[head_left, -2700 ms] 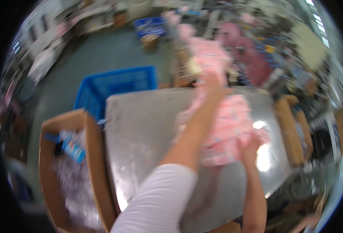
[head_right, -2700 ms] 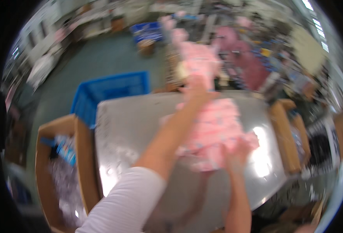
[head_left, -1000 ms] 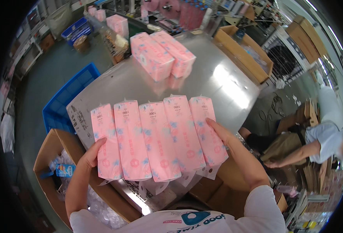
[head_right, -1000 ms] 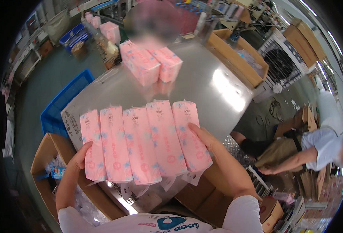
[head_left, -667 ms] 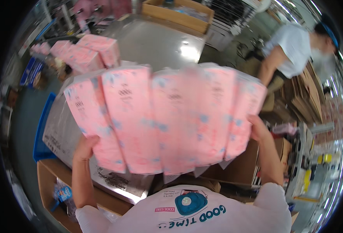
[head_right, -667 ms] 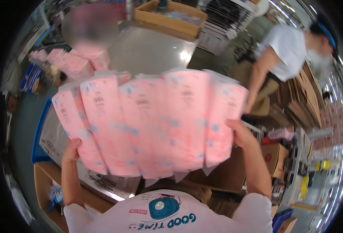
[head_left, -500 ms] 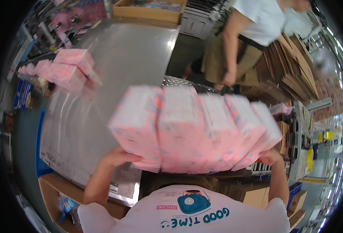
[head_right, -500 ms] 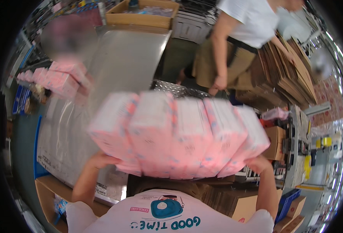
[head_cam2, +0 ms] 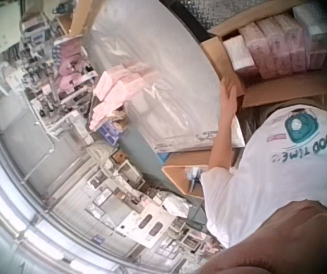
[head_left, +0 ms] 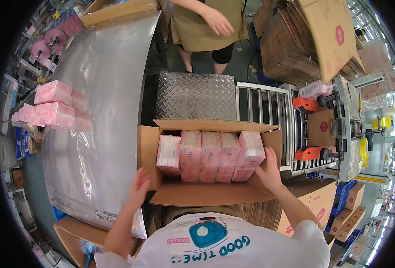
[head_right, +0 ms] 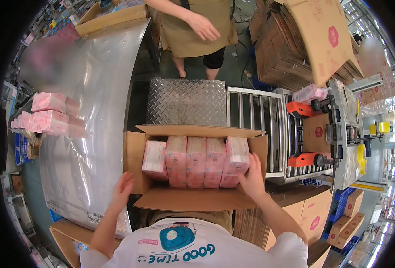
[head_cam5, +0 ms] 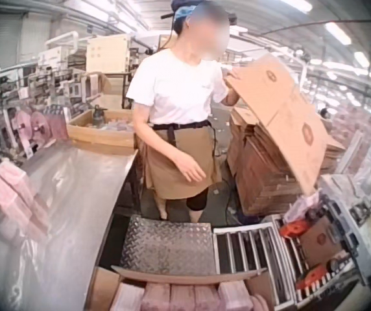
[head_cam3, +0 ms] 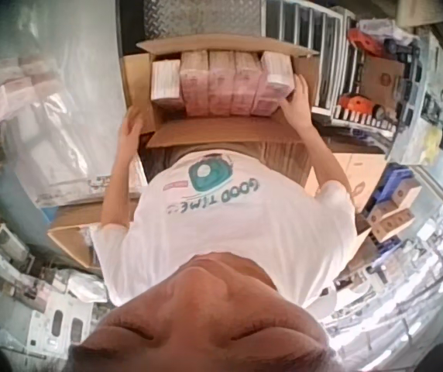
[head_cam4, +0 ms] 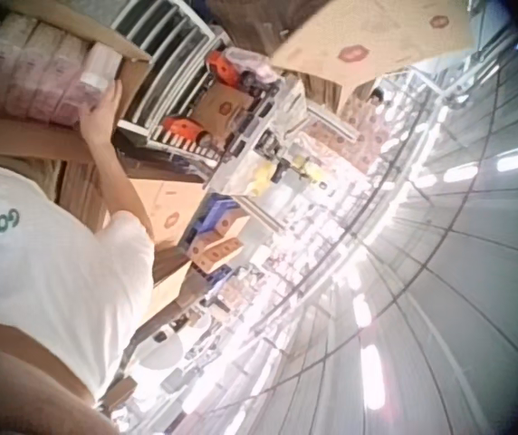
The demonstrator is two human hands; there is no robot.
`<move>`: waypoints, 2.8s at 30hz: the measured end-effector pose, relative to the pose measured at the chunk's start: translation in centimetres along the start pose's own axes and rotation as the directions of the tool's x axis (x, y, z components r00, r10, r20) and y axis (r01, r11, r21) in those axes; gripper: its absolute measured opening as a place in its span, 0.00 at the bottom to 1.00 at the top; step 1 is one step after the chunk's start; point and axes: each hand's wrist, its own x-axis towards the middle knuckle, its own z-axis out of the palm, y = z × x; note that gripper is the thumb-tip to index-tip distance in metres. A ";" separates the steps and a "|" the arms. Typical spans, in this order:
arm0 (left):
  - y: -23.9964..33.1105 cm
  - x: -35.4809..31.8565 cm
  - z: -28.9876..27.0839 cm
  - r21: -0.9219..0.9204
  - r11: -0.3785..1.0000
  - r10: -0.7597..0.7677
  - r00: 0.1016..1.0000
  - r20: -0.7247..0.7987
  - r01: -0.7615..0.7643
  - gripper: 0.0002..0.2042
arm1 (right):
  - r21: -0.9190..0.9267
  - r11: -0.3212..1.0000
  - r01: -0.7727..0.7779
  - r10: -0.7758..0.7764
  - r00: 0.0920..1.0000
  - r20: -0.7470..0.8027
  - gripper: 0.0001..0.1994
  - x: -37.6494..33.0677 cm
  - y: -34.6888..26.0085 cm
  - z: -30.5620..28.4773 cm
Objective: The person picks up pink packages from a metal table and places them into cardboard boxes on a conveyor line.
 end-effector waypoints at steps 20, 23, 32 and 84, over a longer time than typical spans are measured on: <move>-26.2 -27.3 -12.7 -0.514 0.846 -0.526 0.057 -0.849 0.142 0.17 | -0.253 0.956 -0.151 0.182 0.978 0.104 0.38 13.1 4.0 21.7; -26.5 -26.8 -12.3 -0.525 0.846 -0.532 0.077 -0.843 0.093 0.16 | 0.210 0.978 0.002 -0.030 0.992 0.126 0.21 11.3 -0.9 21.4; -26.5 -26.7 -14.1 -0.521 0.852 -0.522 0.117 -0.845 0.040 0.14 | 0.019 0.989 0.146 -0.147 0.971 0.189 0.07 9.9 -8.1 22.0; 4.8 -4.6 -3.8 -0.815 0.566 -0.095 0.972 -0.214 -0.124 0.21 | 0.751 0.443 -0.490 -0.268 0.727 0.633 0.16 6.9 -21.8 11.4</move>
